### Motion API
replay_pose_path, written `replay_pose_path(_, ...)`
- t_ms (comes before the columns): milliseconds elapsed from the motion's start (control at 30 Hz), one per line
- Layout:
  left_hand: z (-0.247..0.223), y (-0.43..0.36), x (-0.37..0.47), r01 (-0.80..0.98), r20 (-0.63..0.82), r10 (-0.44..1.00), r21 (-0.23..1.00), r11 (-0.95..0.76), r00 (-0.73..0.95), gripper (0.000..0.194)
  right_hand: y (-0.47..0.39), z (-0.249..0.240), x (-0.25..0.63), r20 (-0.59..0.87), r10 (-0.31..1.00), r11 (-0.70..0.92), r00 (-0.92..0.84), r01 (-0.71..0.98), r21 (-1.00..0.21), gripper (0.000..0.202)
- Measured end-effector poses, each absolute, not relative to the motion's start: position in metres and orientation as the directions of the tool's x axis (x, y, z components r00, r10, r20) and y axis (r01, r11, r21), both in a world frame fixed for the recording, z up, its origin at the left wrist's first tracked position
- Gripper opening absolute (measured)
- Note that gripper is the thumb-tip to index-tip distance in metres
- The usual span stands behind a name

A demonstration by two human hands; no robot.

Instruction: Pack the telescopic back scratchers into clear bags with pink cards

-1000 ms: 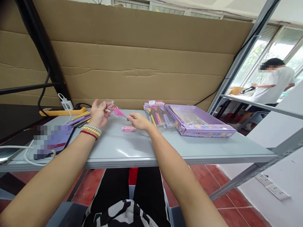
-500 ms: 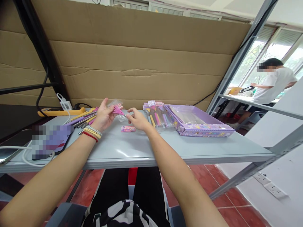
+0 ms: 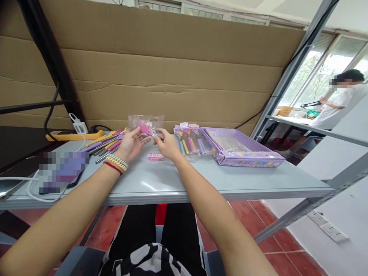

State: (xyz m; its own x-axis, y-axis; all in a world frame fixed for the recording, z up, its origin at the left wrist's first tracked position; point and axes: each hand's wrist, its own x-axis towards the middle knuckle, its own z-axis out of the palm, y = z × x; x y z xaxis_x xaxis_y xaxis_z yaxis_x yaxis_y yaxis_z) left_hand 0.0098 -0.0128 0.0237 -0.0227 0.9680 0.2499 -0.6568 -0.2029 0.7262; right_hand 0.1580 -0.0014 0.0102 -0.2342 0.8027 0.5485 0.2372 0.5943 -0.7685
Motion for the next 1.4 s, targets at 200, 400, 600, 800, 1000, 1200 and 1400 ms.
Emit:
replay_pose_path(200, 0.028, -0.005, -0.003, -0.603, 0.088, 0.986, 0.783, -0.156, -0.140, 0.031, -0.004, 0.013, 0.158, 0.583, 0.781, 0.624, -0.222, 0.277, -0.731, 0.020)
replay_pose_path(400, 0.028, -0.003, -0.012, -0.536, -0.166, 0.960, 0.844, 0.019, -0.227, 0.041, -0.009, 0.018, 0.161, 0.626, 0.759, 0.650, -0.181, 0.285, -0.705, 0.024)
replay_pose_path(600, 0.030, -0.007, -0.013, -0.567, -0.157, 0.987, 0.812, 0.139, 0.018, 0.052, -0.007, 0.019, 0.163, 0.659, 0.737, 0.671, -0.147, 0.272, -0.690, 0.025)
replay_pose_path(800, 0.040, -0.012, -0.014, -0.725, 0.051, 0.986, 0.672, -0.153, -0.161, 0.011, -0.006, 0.018, 0.168, 0.557, 0.781, 0.624, -0.282, 0.329, -0.709, 0.026)
replay_pose_path(1000, 0.039, -0.010, -0.015, -0.677, 0.122, 0.973, 0.701, -0.223, -0.194, 0.012, -0.011, 0.018, 0.167, 0.552, 0.791, 0.610, -0.264, 0.412, -0.676, 0.058)
replay_pose_path(1200, 0.033, -0.011, -0.007, -0.661, 0.226, 0.962, 0.701, -0.268, -0.150, 0.011, -0.006, 0.012, 0.163, 0.566, 0.788, 0.614, -0.242, 0.370, -0.697, 0.058)
replay_pose_path(1400, 0.028, -0.017, 0.002, -0.624, 0.309, 0.951, 0.744, -0.240, 0.003, 0.009, -0.006, 0.010, 0.158, 0.547, 0.809, 0.587, -0.215, 0.344, -0.733, 0.057)
